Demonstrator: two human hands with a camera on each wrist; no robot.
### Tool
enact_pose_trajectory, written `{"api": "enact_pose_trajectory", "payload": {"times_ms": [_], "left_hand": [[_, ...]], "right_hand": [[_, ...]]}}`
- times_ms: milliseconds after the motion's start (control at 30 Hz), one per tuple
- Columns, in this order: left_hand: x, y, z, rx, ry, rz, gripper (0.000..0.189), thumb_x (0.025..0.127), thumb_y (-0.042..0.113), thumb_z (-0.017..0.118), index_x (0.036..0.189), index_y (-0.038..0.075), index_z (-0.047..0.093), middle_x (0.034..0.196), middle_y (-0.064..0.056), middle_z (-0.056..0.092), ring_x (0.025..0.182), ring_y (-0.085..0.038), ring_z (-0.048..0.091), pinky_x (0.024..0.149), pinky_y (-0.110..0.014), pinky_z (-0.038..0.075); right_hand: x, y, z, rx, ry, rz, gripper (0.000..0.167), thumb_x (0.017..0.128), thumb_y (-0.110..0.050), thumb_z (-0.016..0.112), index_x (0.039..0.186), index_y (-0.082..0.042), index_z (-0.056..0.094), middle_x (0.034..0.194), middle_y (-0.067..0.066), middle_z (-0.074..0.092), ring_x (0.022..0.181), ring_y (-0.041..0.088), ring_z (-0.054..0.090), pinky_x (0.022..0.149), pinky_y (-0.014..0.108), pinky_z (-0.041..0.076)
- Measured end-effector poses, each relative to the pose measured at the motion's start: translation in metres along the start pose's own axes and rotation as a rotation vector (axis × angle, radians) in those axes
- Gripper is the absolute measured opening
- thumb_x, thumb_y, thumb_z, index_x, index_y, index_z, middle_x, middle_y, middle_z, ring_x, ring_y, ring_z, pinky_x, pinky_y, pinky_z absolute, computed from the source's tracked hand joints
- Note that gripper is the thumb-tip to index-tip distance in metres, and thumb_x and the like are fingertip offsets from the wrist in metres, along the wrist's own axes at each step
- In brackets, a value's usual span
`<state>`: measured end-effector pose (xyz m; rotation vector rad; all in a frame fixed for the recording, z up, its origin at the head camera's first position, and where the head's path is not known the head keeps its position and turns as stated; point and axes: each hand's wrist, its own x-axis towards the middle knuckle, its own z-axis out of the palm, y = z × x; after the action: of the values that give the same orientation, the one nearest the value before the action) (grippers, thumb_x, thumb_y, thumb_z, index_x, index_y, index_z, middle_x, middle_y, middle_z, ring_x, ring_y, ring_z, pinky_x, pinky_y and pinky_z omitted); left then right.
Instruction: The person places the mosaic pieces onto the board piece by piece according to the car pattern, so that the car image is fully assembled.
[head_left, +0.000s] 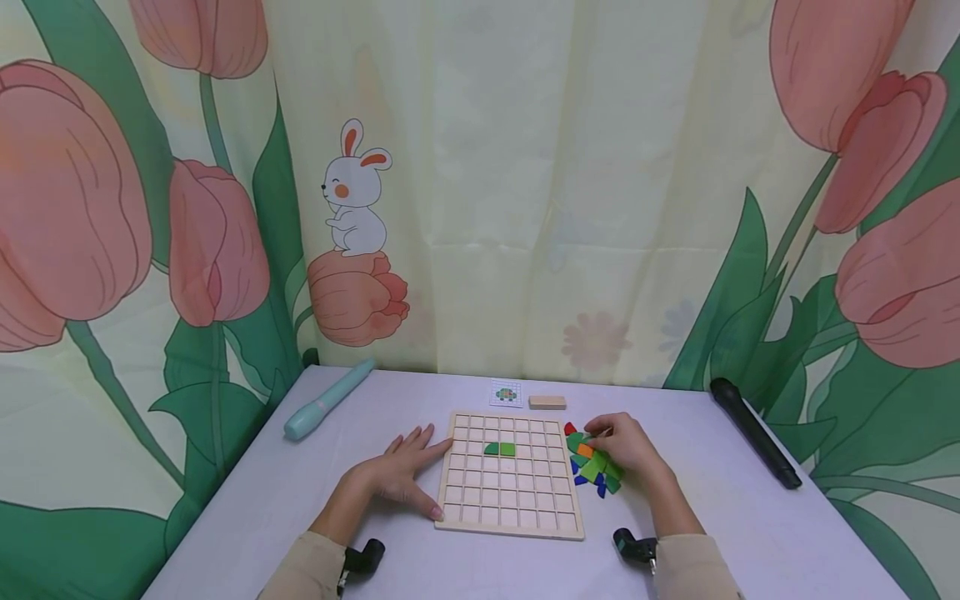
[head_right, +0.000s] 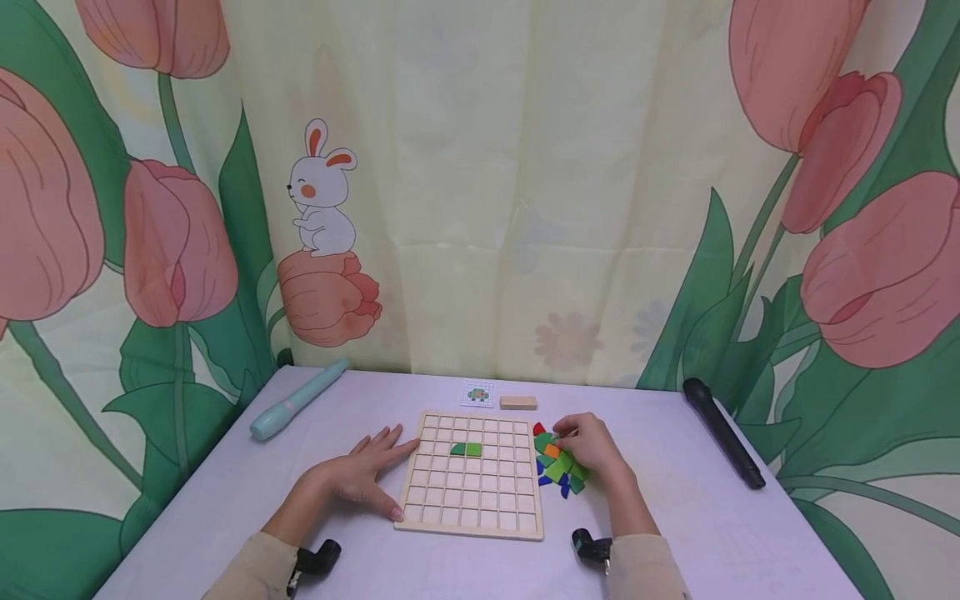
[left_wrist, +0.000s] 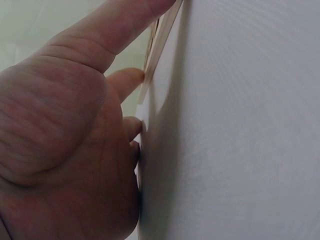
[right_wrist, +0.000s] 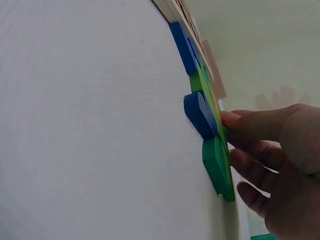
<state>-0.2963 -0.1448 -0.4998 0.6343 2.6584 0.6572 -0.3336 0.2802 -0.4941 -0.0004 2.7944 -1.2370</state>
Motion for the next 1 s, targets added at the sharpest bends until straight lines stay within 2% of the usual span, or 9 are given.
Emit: {"api": "enact_pose_trajectory", "payload": {"times_ms": [533, 733, 1000], "left_hand": [[-0.0017, -0.0015, -0.0015, -0.002, 0.004, 0.005, 0.120, 0.065, 0.065, 0.090, 0.164, 0.029, 0.033, 0.175, -0.016, 0.010, 0.164, -0.036, 0.002, 0.130, -0.060, 0.004], [-0.0008, -0.0011, -0.0018, -0.001, 0.002, -0.001, 0.120, 0.065, 0.066, 0.089, 0.164, 0.030, 0.032, 0.176, -0.016, 0.010, 0.164, -0.035, 0.002, 0.130, -0.060, 0.004], [-0.0015, 0.0012, -0.0020, 0.000, -0.004, 0.010, 0.119, 0.066, 0.065, 0.089, 0.164, 0.029, 0.033, 0.175, -0.016, 0.010, 0.164, -0.036, 0.002, 0.130, -0.060, 0.004]], "right_hand": [[0.0065, 0.0003, -0.0005, -0.106, -0.003, 0.013, 0.020, 0.097, -0.007, 0.071, 0.116, -0.003, 0.077, 0.104, 0.008, 0.073, 0.090, 0.021, 0.061, 0.079, 0.032, 0.059], [0.0073, -0.0013, -0.0015, -0.113, -0.009, 0.011, 0.019, 0.097, -0.008, 0.071, 0.115, -0.004, 0.076, 0.104, 0.008, 0.072, 0.091, 0.022, 0.060, 0.079, 0.032, 0.057], [0.0092, 0.0021, -0.0020, -0.074, 0.010, 0.012, 0.012, 0.094, -0.007, 0.075, 0.106, -0.008, 0.075, 0.098, 0.007, 0.070, 0.090, 0.023, 0.060, 0.080, 0.030, 0.057]]}}
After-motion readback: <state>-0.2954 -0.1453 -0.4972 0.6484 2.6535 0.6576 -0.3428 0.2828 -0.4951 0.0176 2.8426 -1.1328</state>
